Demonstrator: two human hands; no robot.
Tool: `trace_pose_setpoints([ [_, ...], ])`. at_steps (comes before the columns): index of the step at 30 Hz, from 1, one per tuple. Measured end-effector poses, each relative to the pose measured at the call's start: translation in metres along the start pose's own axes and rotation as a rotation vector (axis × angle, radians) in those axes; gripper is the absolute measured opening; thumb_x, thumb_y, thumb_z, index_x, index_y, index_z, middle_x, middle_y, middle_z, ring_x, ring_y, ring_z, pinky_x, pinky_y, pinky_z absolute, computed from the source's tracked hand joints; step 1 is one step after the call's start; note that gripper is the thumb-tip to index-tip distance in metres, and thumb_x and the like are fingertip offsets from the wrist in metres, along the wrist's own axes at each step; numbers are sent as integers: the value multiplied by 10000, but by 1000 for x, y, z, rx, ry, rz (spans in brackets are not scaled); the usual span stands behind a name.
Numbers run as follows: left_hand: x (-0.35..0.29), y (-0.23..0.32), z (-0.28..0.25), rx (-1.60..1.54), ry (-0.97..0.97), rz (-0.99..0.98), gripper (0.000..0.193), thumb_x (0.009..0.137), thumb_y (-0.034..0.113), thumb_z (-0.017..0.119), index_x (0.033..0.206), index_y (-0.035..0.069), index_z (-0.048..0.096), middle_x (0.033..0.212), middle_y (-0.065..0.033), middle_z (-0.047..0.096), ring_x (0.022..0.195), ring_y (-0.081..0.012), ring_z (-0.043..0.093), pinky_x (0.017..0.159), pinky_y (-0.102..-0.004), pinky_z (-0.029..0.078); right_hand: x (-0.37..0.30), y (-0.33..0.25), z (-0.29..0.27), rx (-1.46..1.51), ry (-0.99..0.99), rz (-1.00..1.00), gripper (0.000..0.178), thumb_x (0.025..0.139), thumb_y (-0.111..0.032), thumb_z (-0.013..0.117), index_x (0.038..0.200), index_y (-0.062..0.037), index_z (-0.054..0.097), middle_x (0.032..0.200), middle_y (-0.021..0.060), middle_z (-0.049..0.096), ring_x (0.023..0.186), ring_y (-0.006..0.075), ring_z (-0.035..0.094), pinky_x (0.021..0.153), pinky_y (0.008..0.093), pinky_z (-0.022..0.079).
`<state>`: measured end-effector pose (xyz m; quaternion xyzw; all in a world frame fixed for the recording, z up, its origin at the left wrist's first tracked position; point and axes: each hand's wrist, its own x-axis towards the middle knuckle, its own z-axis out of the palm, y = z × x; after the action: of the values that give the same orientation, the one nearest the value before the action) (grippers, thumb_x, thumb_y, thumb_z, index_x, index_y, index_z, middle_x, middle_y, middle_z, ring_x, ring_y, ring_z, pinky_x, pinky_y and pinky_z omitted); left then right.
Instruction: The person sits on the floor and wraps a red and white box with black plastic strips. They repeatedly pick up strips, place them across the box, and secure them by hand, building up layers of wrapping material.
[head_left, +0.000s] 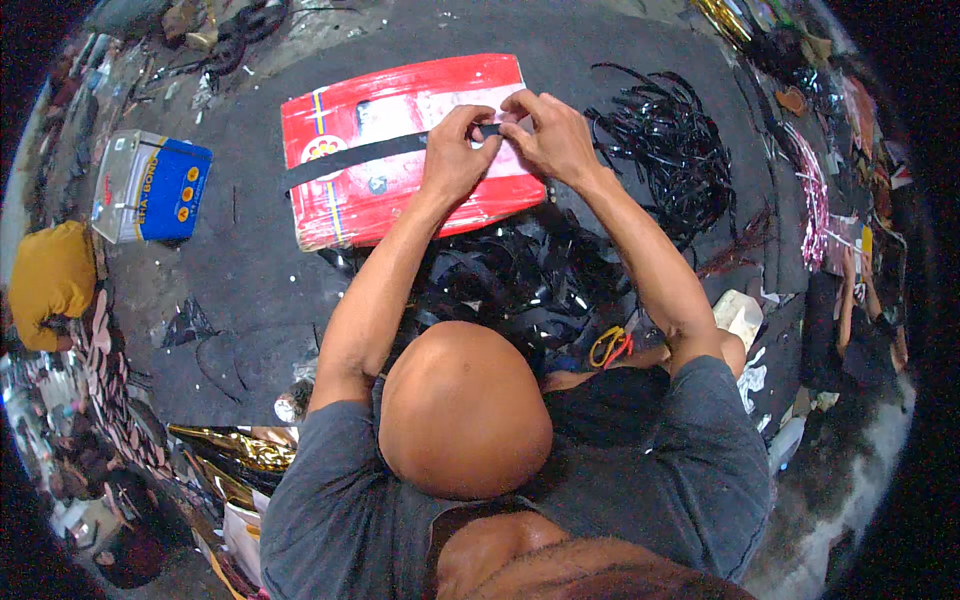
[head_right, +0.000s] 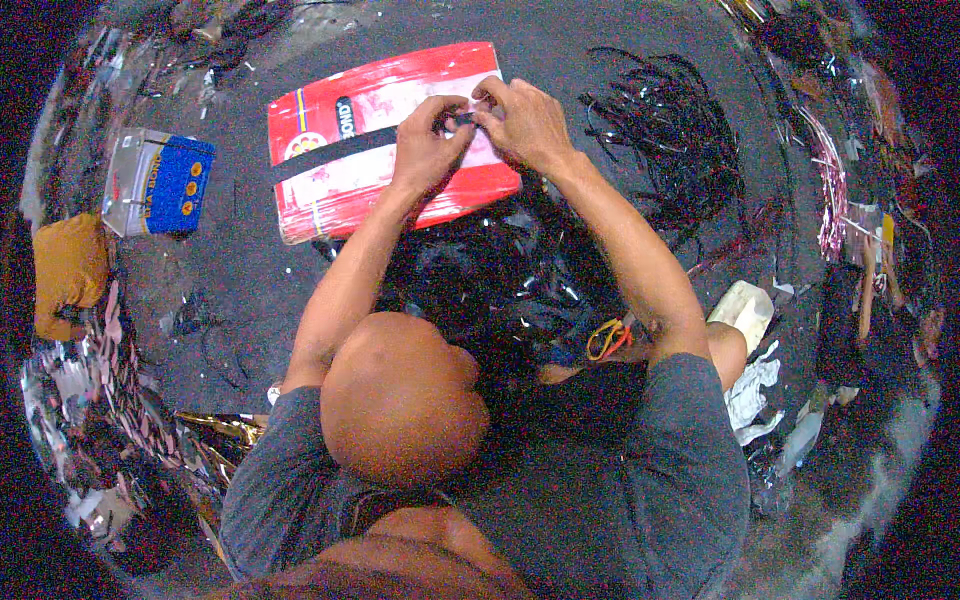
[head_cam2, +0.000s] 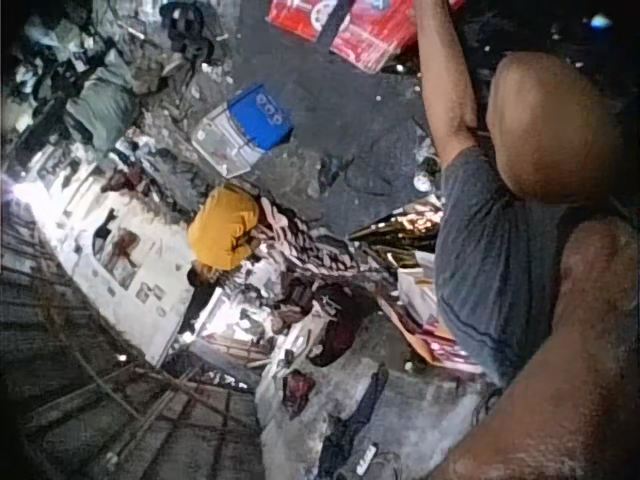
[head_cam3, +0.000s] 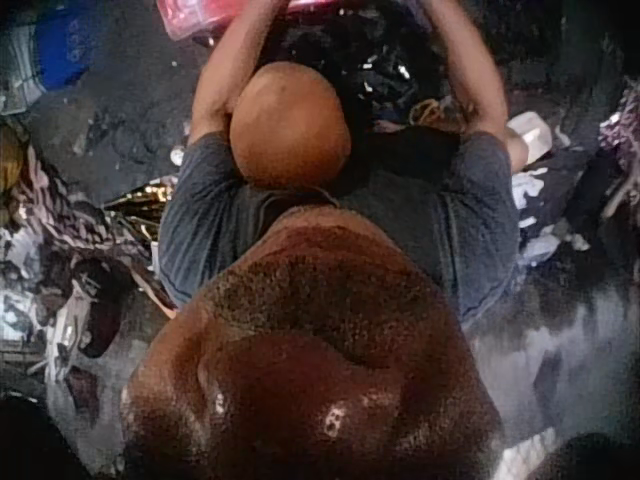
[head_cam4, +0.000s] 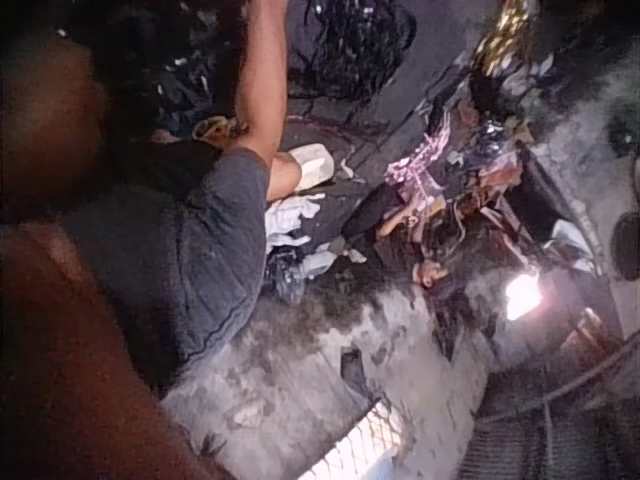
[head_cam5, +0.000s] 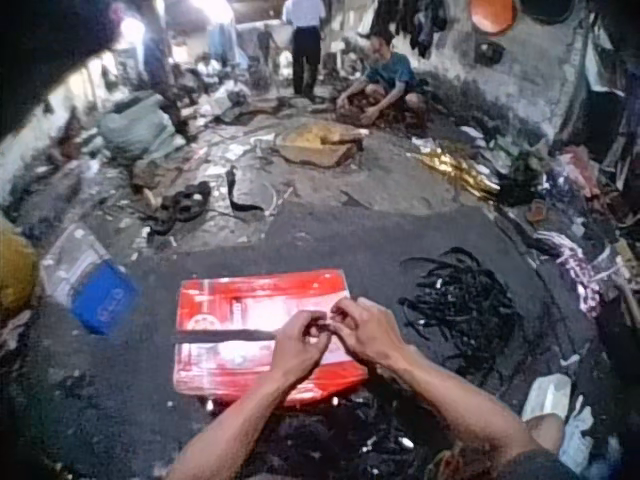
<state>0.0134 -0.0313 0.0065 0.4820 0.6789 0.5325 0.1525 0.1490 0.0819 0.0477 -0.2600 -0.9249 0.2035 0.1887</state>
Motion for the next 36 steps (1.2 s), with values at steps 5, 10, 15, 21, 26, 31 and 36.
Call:
trace_pose_setpoints([
  [5,-3,4,2,11,5,66,236,788,81,782,1017,54,730,926,-86,683,773,-184,646,713,-309,535,-7,8,0,-43,95,-165,193,859,-283,710,957,-119,685,862,80,651,822,303,651,733,441,538],
  [10,-3,4,2,37,23,98,208,795,100,791,994,60,748,963,-95,687,864,-224,691,757,-330,559,-9,10,-8,-18,105,-194,171,850,-266,725,949,-126,732,925,52,641,870,275,657,751,403,548],
  [15,-6,0,4,130,32,145,159,817,127,778,956,51,755,961,-106,685,875,-256,694,773,-351,563,-13,14,-6,30,89,-197,168,843,-243,738,962,-125,752,941,42,630,855,266,672,742,390,560],
  [21,1,-7,-2,206,-43,306,145,825,133,772,938,44,750,933,-96,678,847,-254,684,758,-356,559,-14,21,-10,13,49,-277,165,841,-224,756,967,-118,761,962,58,622,830,262,677,729,377,561],
  [26,7,-9,-12,74,-135,202,171,784,113,801,929,41,747,897,-86,669,811,-212,674,726,-320,550,-16,23,-6,121,85,-221,191,822,-239,775,971,-120,769,967,66,611,839,262,675,755,381,564],
  [31,7,-10,-9,41,-104,155,176,761,102,814,919,53,753,883,-79,674,778,-191,673,705,-304,545,-20,22,5,170,161,-118,169,797,-222,800,923,-113,779,957,70,615,837,250,672,747,364,557],
  [36,7,-12,-8,21,-79,102,141,768,113,809,886,57,756,857,-78,692,757,-179,675,696,-299,538,-19,21,15,260,189,55,160,780,-224,809,908,-129,789,902,77,605,788,236,629,699,339,524],
])
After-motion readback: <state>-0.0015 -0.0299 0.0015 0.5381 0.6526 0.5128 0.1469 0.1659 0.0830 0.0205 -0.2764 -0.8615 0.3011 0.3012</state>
